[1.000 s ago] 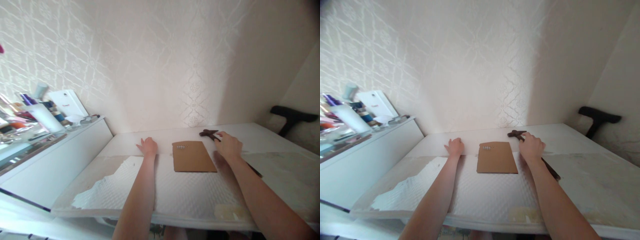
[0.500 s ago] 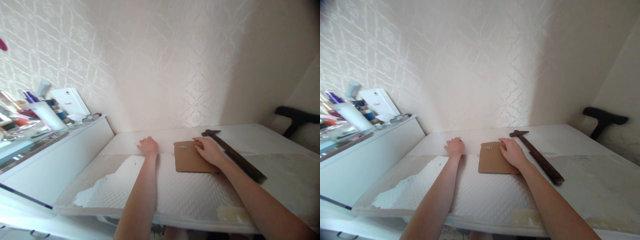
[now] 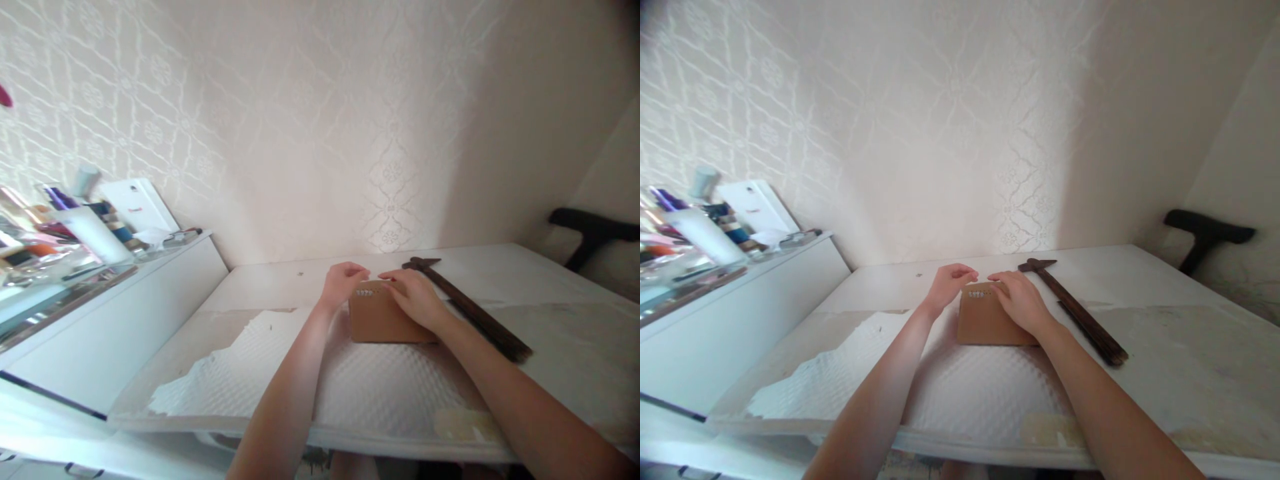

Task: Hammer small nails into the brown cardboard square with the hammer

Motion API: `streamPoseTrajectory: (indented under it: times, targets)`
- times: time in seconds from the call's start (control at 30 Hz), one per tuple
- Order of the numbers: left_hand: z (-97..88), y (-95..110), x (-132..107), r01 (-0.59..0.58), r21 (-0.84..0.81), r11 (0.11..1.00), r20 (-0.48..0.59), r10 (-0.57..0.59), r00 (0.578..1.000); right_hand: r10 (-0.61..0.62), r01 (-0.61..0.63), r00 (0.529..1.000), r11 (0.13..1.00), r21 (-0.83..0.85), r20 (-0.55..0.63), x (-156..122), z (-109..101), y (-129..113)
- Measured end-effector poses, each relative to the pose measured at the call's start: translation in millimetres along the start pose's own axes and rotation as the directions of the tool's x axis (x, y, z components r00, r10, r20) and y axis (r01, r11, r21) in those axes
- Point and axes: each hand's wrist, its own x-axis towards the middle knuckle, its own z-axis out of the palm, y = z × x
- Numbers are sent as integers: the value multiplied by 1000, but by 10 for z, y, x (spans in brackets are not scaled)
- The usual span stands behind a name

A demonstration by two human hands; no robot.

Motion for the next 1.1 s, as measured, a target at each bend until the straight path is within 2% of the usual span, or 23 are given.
streamPoseTrajectory:
  times: [0.13,0.27,0.47,0.67,0.87,1.1]
  targets:
    - [86,91,-93,54,-205,977,142,-25,990,-64,64,998,997,32,1,6,5,-44]
    - [86,94,-114,99,-258,961,172,-55,984,-51,52,999,998,24,-5,2,18,-42]
    - [123,7,-68,53,-195,979,108,-32,994,-22,22,1000,1000,10,23,-1,17,-36]
    - [146,-88,-29,-56,76,995,7,56,998,33,-24,991,997,-70,132,-16,7,-8]
    - [217,-175,-34,-68,151,986,69,58,996,86,-59,961,992,-109,263,-26,8,-4]
    - [252,-292,-11,-89,141,986,113,73,991,107,-82,954,991,-103,280,-20,0,-14]
